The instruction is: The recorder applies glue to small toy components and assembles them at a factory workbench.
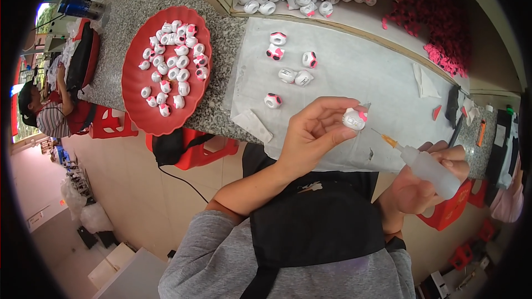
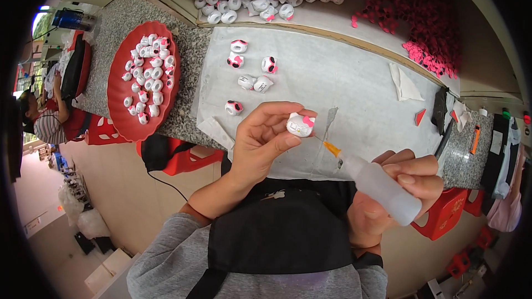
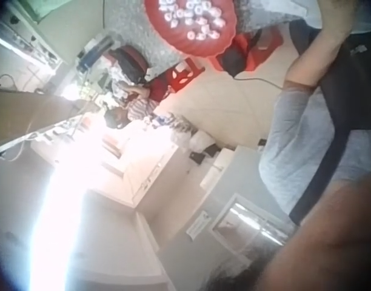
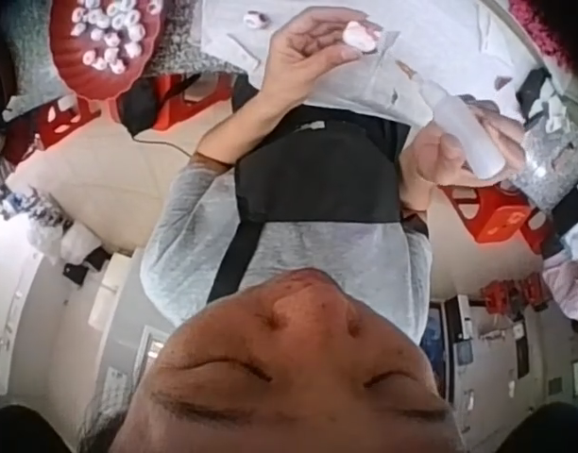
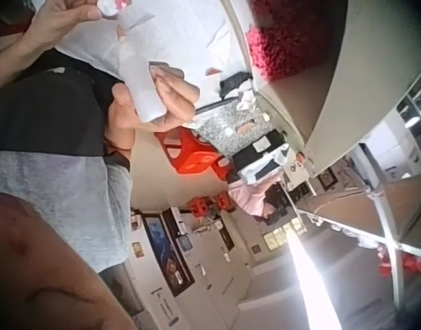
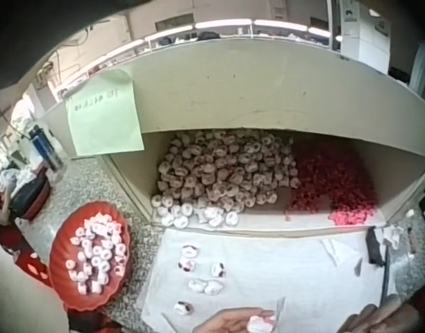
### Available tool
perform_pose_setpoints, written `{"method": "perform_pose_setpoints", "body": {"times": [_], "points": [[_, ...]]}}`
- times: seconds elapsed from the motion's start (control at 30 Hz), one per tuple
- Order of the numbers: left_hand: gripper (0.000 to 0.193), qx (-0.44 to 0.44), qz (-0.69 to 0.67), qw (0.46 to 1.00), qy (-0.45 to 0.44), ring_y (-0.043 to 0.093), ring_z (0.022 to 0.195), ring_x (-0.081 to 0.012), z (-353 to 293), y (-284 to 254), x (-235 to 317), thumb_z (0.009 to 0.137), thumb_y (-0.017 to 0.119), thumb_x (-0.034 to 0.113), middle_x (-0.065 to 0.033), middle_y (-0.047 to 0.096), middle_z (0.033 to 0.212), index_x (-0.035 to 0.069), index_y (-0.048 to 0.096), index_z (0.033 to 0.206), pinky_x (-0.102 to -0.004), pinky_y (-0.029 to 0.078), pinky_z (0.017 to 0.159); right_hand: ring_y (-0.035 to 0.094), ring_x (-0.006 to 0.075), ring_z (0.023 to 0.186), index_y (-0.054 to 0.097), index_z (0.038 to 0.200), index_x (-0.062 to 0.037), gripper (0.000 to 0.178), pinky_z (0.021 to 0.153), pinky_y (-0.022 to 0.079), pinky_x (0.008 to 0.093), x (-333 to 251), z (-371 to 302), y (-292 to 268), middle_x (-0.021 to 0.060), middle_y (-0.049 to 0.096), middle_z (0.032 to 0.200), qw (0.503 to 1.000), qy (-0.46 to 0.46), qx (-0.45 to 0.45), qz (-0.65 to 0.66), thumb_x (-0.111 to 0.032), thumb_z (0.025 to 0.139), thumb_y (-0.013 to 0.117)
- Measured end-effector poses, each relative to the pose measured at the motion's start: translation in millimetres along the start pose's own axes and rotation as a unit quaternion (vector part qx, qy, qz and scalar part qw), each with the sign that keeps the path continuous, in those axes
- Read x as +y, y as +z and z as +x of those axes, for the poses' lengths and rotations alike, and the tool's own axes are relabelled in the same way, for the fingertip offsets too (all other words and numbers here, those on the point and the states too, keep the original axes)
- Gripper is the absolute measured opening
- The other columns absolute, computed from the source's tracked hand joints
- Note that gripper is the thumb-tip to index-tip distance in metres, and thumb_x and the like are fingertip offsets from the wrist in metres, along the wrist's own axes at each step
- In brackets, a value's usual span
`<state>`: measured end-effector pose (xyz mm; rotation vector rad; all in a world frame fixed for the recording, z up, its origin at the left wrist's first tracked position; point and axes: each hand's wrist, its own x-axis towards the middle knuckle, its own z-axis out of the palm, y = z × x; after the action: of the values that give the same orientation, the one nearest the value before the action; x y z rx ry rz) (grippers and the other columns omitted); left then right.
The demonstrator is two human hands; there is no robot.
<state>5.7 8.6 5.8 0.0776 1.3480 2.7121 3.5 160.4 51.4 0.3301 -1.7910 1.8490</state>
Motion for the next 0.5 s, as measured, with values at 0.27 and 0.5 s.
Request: {"method": "perform_pose_setpoints", "body": {"times": [0.27,0.5], "points": [[0.033,0.005,0.022,0.999,0.030,0.050,0.092,-0.0200,-3,-1,2,0.072,0.054,-0.002,-0.0170,0.049,0.100,-0.003,0.042,0.102,-0.0329,0.042,0.080,0.046,0.0134,0.057,0.044,0.087,-0.0067,0.047,0.047,0.042,0.0227,-6,1,-8,0.0051,0.043,0.080,0.990,-0.029,-0.140,0.012,-0.019,0.054,0.075],[0.033,0.002,0.015,1.000,0.022,0.051,0.091,-0.0209,-3,3,2,0.071,0.054,-0.003,-0.0175,0.049,0.101,-0.003,0.042,0.102,-0.0324,0.042,0.080,0.047,0.0146,0.057,0.045,0.086,-0.0066,0.047,0.047,0.041,0.0242,-6,1,-7,0.0054,0.044,0.082,0.989,-0.019,-0.144,0.040,-0.013,0.051,0.076]]}}
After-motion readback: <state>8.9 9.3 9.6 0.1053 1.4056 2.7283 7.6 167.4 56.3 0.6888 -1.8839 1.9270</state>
